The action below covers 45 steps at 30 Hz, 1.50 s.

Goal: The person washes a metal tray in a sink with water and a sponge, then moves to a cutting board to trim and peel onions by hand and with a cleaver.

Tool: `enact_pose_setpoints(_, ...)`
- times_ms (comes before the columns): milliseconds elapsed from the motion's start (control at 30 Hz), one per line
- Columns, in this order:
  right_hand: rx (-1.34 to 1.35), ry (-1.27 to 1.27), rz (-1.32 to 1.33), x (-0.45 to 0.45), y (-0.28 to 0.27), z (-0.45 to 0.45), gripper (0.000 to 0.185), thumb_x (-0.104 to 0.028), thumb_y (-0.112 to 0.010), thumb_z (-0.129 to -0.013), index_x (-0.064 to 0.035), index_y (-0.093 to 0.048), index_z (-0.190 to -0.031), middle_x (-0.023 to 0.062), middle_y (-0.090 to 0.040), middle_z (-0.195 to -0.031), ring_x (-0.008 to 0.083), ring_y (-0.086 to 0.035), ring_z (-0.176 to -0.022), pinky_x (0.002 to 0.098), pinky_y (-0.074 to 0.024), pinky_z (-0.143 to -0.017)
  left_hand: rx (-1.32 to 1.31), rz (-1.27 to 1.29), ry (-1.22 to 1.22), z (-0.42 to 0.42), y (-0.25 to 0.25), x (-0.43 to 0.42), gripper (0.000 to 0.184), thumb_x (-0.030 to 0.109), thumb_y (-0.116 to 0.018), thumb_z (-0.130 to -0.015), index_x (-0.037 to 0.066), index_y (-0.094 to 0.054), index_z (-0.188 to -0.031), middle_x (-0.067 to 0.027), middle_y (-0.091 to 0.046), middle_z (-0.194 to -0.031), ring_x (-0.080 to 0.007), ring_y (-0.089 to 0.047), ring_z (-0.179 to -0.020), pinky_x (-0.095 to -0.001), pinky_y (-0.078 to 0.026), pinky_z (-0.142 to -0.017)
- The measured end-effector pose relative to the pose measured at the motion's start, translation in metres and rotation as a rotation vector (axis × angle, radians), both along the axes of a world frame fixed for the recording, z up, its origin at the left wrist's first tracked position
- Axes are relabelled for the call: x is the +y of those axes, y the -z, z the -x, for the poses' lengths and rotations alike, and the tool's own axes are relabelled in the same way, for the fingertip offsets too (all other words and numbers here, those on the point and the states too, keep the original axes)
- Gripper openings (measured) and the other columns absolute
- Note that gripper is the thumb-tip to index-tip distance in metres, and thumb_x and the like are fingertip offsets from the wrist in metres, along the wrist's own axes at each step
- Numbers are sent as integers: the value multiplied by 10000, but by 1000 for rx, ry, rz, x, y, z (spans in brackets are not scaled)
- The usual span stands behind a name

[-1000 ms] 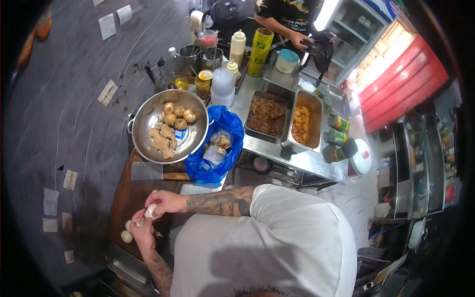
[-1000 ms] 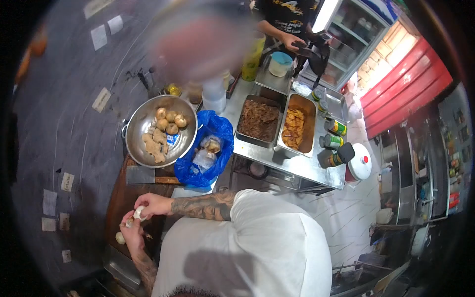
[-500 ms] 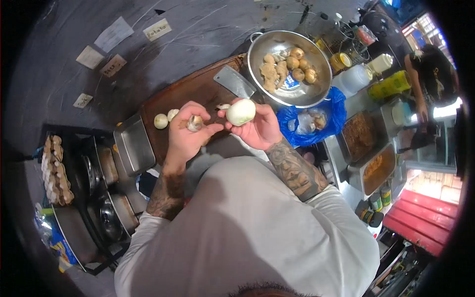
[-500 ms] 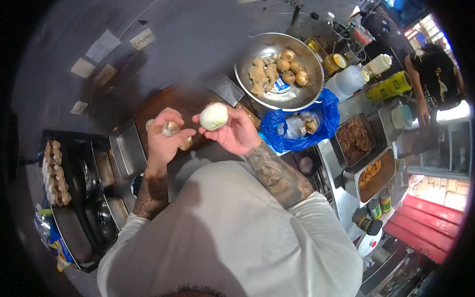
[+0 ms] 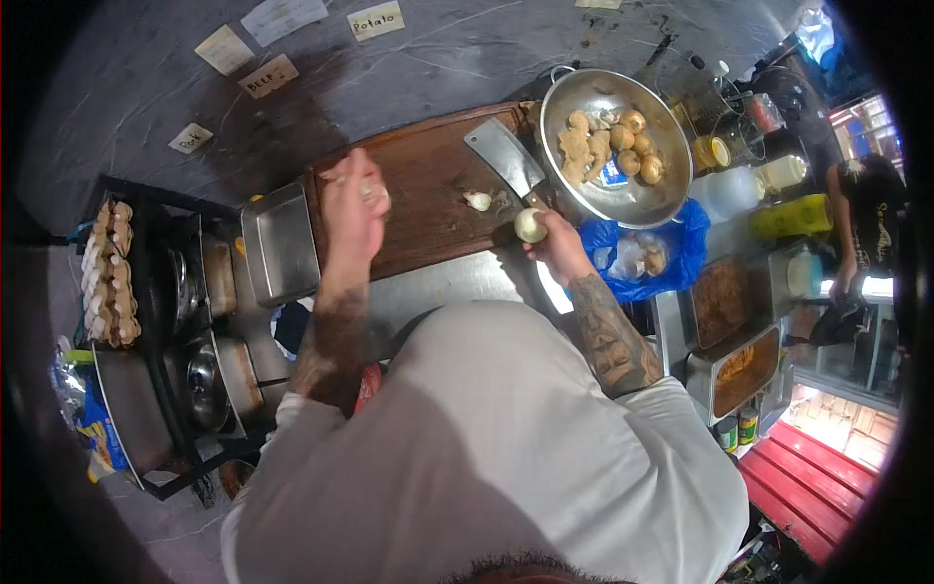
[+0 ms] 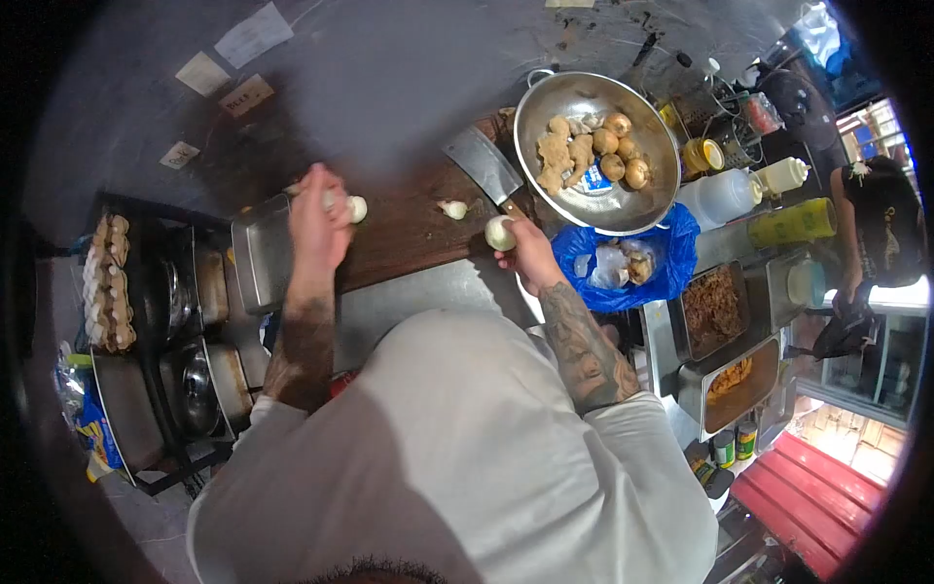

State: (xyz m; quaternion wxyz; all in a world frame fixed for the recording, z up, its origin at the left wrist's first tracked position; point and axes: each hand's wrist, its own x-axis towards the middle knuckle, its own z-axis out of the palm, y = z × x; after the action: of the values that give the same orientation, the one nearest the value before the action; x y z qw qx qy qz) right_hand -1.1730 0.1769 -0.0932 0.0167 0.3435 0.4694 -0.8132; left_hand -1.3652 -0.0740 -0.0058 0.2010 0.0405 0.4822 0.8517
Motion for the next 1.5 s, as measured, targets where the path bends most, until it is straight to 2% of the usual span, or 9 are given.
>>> enact_pose_setpoints(167,50,-10,38,-4,8,-10,339,-297,-530,-993,-67,-540,-1241,64,-624,-955,150,-603,-730,286,-493,-610,-28,-174,24,-4,37,89,147,212,-633,-991,90,-551,-994,9,-507,-798,-47,-389,-580,-227,-293,-479)
enact_pose_setpoints(300,83,5,39,4,-3,-21,309,-265,-514,-1003,-63,-537,-1235,61,-620,-969,152,-595,-725,287,-490,-613,183,515,80,3,128,125,262,266,-661,-964,32,-604,-1066,-23,-551,-797,-168,-554,-671,-288,-469,-627)
enact_pose_setpoints(333,81,16,39,4,-5,-27,309,-265,-514,-1003,-63,-537,-1235,61,-620,-969,152,-595,-725,287,-490,-613,460,776,255,9,157,119,371,237,-634,-959,-27,-595,-1217,-126,-597,-1008,-285,-605,-1014,-383,-486,-904)
enact_pose_setpoints(467,60,107,48,11,-8,-50,296,-249,-499,-1007,-63,-531,-1235,58,-612,-972,149,-581,-730,278,-479,-611,693,1039,294,-19,145,118,646,345,-715,-909,-27,-479,-1382,-230,-442,-1299,-383,-540,-1171,-421,-469,-987)
enact_pose_setpoints(667,2,75,49,5,13,-63,326,-266,-516,-998,-67,-524,-1257,52,-612,-975,138,-584,-749,274,-479,-624,997,1489,390,-36,110,121,758,352,-797,-820,-3,-458,-1398,-219,-405,-1356,-424,-446,-1256,-481,-456,-1004)
enact_pose_setpoints(1033,17,-65,150,2,7,19,367,-305,-614,-951,-150,-536,-1274,23,-602,-988,136,-574,-732,289,-472,-609,982,1250,450,-47,123,73,285,21,-708,-775,29,-639,-1051,-194,-609,-1080,-420,-630,-989,-462,-533,-858)
enact_pose_setpoints(1167,301,-500,-1012,-10,48,78,623,-197,-824,-721,-57,-529,-1251,187,-683,-1066,384,-675,-952,437,-550,-828,183,969,70,-35,87,9,180,-15,-642,-864,27,-642,-1039,-156,-686,-1003,-258,-696,-822,-346,-574,-713)
enact_pose_setpoints(1300,135,-919,-1074,-55,42,137,603,-222,-809,-728,-11,-542,-1225,252,-680,-1076,411,-645,-1070,462,-531,-937,-164,330,-274,-37,65,-65,175,58,-625,-941,51,-586,-1112,-102,-666,-996,-230,-678,-788,-327,-554,-601)
enact_pose_setpoints(1500,241,-877,-1117,-88,47,163,627,-208,-794,-745,7,-509,-1261,316,-522,-1240,451,-605,-1101,469,-516,-979,-217,357,-360,-68,34,-87,163,36,-643,-926,60,-587,-1078,-87,-654,-988,-176,-639,-808,-263,-480,-583)
